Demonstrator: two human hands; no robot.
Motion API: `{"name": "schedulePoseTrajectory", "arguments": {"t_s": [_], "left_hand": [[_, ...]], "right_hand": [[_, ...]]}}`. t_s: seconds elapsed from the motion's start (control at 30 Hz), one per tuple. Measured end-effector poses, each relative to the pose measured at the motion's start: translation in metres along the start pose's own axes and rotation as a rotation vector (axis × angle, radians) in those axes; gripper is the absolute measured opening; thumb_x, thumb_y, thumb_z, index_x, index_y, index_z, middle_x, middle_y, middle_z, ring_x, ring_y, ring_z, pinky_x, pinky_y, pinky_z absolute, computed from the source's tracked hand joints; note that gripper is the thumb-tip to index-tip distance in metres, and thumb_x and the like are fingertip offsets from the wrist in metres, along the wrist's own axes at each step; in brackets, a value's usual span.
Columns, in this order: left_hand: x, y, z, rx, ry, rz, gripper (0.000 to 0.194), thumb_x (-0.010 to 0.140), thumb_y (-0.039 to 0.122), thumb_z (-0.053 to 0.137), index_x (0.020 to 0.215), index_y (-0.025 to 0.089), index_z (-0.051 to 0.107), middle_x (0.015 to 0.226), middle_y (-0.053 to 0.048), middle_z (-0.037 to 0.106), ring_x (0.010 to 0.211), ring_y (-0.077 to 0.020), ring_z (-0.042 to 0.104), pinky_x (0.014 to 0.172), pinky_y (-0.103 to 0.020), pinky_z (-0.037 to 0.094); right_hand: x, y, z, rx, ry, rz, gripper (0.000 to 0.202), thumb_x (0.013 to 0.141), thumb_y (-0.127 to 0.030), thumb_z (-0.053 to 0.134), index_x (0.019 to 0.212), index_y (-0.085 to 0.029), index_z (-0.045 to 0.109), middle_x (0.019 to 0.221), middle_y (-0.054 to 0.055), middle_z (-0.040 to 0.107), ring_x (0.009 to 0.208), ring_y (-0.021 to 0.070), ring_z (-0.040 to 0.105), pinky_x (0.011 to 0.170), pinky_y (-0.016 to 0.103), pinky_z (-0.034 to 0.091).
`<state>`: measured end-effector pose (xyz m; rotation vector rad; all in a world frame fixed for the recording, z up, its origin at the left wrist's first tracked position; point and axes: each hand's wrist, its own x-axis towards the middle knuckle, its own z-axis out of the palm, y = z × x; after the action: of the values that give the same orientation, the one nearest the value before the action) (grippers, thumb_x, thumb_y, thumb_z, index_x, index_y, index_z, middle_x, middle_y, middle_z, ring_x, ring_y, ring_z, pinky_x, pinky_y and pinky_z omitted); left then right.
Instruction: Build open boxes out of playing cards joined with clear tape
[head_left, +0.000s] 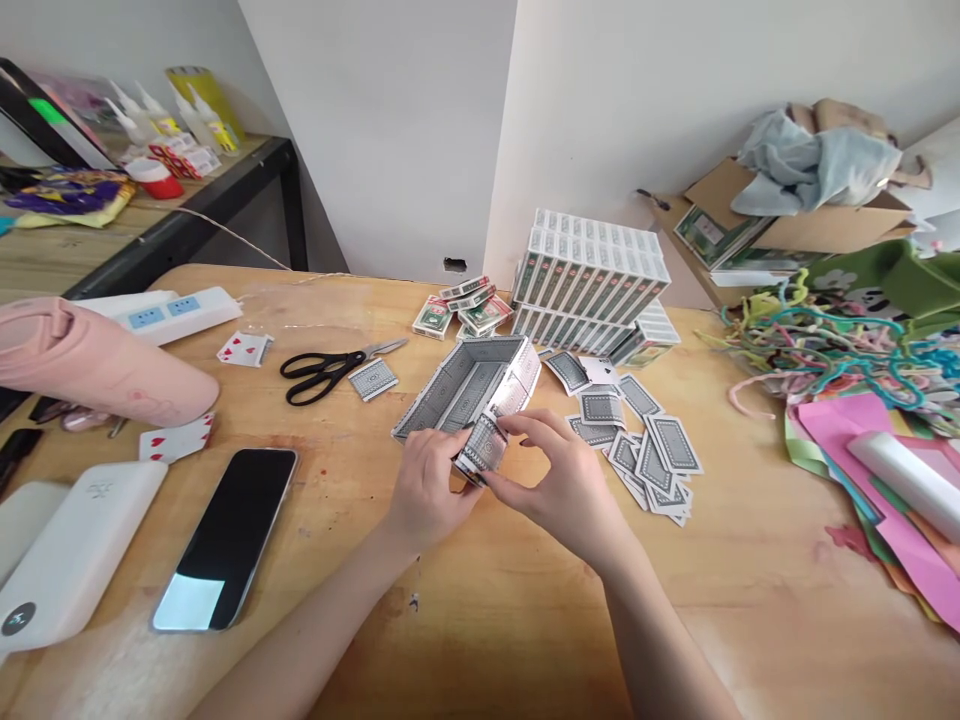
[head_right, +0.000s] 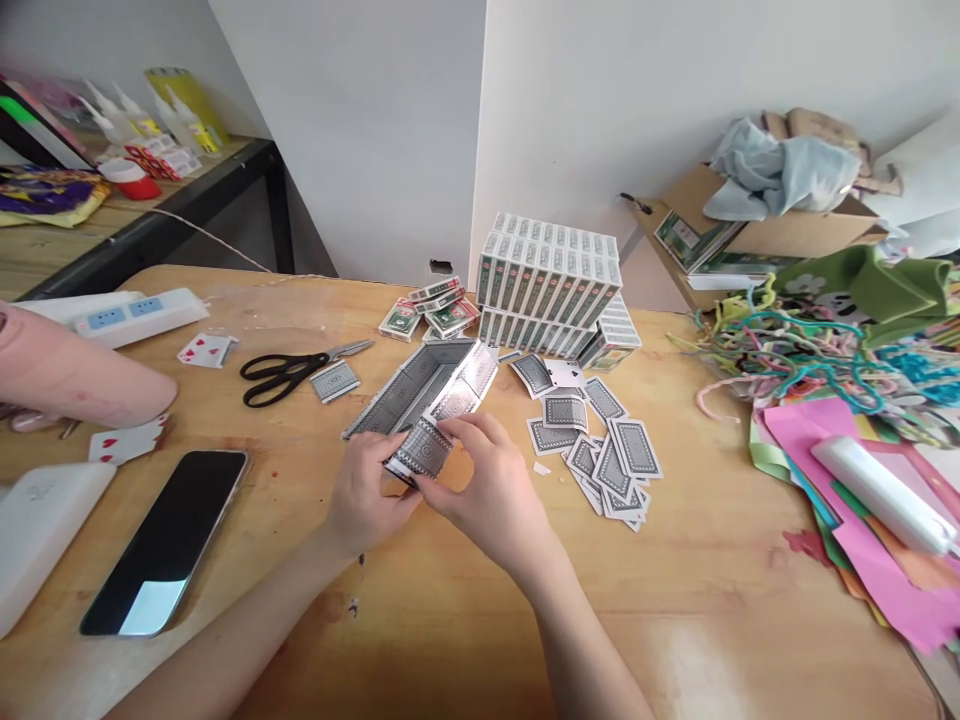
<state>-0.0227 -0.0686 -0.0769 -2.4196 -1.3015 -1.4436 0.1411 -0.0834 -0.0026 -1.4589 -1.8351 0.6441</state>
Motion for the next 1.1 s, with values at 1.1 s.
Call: {"name": "schedulePoseTrajectory", "arguments": {"t_s": [1.1], "left_hand": [[0.0007, 0.0002, 0.0036, 0.007, -0.024, 0.057, 0.041, 0.072, 0.014, 0.06, 0.111, 0.019, 0.047, 0.08, -0.005, 0.064, 0.069, -0.0202, 0.061, 0.065, -0.034, 0.044]], "right_hand": [[-0.0044, -0.0009, 0.0072, -0.191, 0.018, -0.065, 0.042, 0.064, -0.02, 0.064, 0.104, -0.018, 0.05, 0.102, 0.011, 0.06, 0.098, 0.0263, 0.061, 0.081, 0.041, 0.056]]}}
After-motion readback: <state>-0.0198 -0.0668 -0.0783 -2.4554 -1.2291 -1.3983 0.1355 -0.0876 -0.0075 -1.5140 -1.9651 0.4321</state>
